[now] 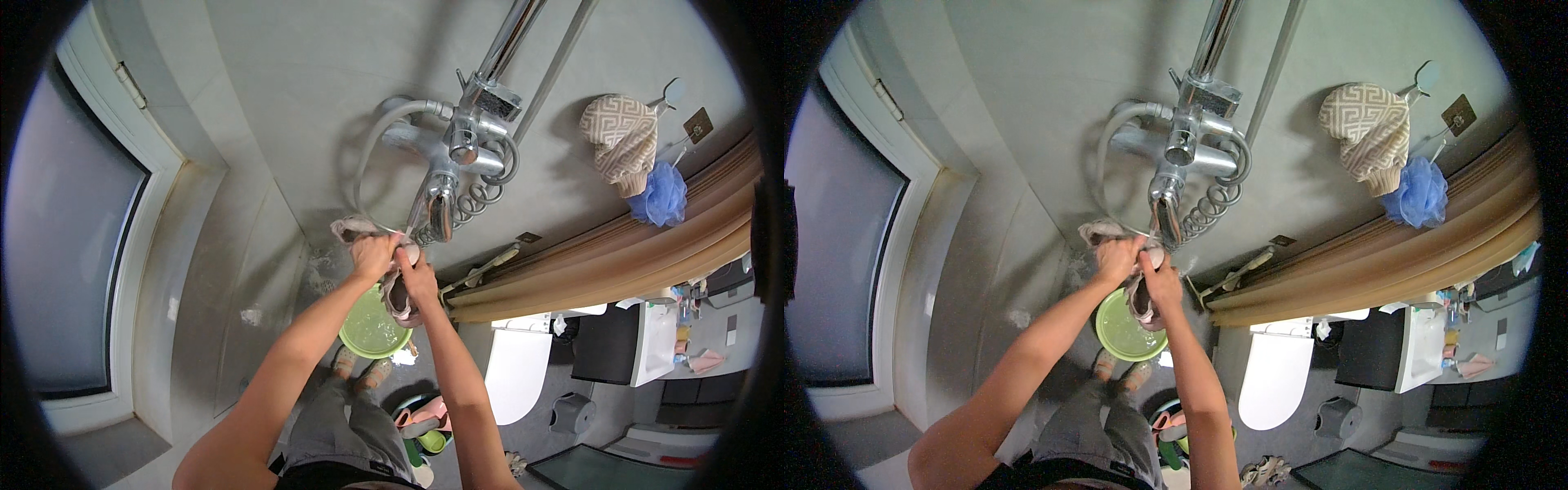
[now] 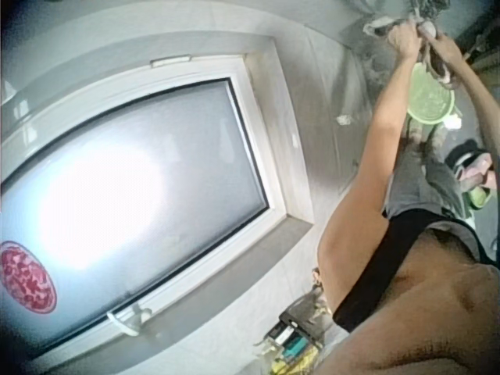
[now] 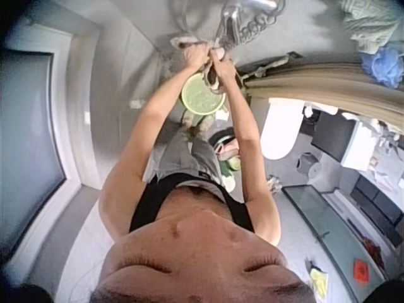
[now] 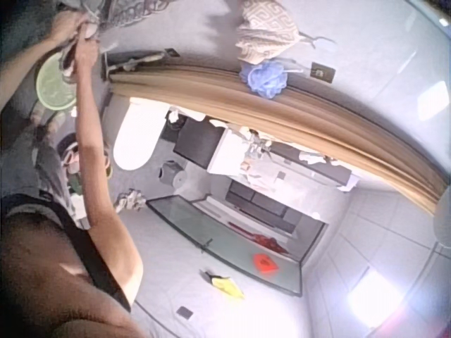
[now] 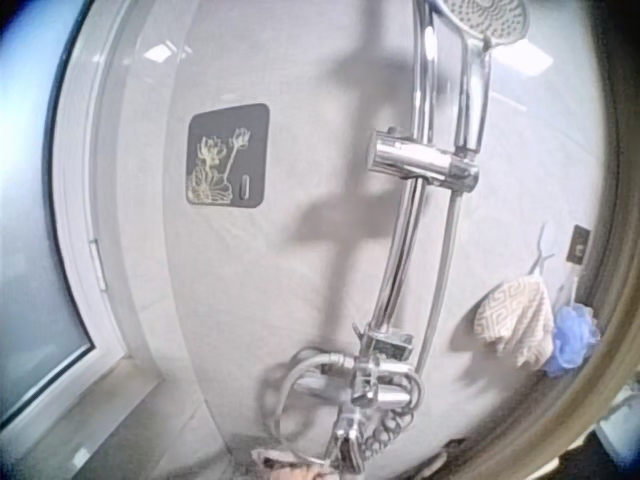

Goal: The person washes sandals and insoles in a basin under the faucet, empties the water into the toilet, squeegees the bathroom floor, and organizes the washed sandals and slippers in a row against the wall.

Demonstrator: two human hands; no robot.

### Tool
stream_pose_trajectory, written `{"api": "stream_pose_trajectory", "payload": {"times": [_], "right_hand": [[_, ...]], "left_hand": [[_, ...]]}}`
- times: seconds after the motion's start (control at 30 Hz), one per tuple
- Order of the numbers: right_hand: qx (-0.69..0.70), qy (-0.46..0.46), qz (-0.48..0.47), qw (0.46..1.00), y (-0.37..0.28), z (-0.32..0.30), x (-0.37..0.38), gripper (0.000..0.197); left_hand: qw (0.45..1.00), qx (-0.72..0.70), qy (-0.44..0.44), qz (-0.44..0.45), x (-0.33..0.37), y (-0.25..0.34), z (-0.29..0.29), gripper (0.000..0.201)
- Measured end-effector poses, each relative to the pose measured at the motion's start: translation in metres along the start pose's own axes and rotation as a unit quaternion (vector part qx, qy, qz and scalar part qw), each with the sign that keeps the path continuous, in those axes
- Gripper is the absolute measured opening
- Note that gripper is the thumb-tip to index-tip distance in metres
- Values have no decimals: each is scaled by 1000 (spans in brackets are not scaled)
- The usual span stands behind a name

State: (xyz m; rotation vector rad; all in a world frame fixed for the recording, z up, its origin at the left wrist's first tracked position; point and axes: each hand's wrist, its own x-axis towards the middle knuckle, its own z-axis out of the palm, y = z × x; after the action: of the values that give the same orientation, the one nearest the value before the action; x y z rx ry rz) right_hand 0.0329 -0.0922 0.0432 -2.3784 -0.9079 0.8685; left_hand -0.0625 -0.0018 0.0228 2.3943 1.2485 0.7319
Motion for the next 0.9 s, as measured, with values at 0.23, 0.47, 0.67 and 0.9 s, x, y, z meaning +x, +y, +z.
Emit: {"api": "stream_pose_trajectory", "payload": {"times": [0.23,0.47,0.67,0.9], "right_hand": [[-56,117,-91,987,-7,10,-3,64],[-23,176,-88,980,-7,33,-35,73],[-45,195,-90,976,23,23,-27,78],[7,180,-79,981,34,12,-13,83]], "left_hand": [[605,-661,-185,-403,31,-10,17,34],[788,-504,4,-354,3,-23,59,27],[783,-473,-97,-392,14,7,50,33],[796,-538,-225,-161,5,16,46,38]]}}
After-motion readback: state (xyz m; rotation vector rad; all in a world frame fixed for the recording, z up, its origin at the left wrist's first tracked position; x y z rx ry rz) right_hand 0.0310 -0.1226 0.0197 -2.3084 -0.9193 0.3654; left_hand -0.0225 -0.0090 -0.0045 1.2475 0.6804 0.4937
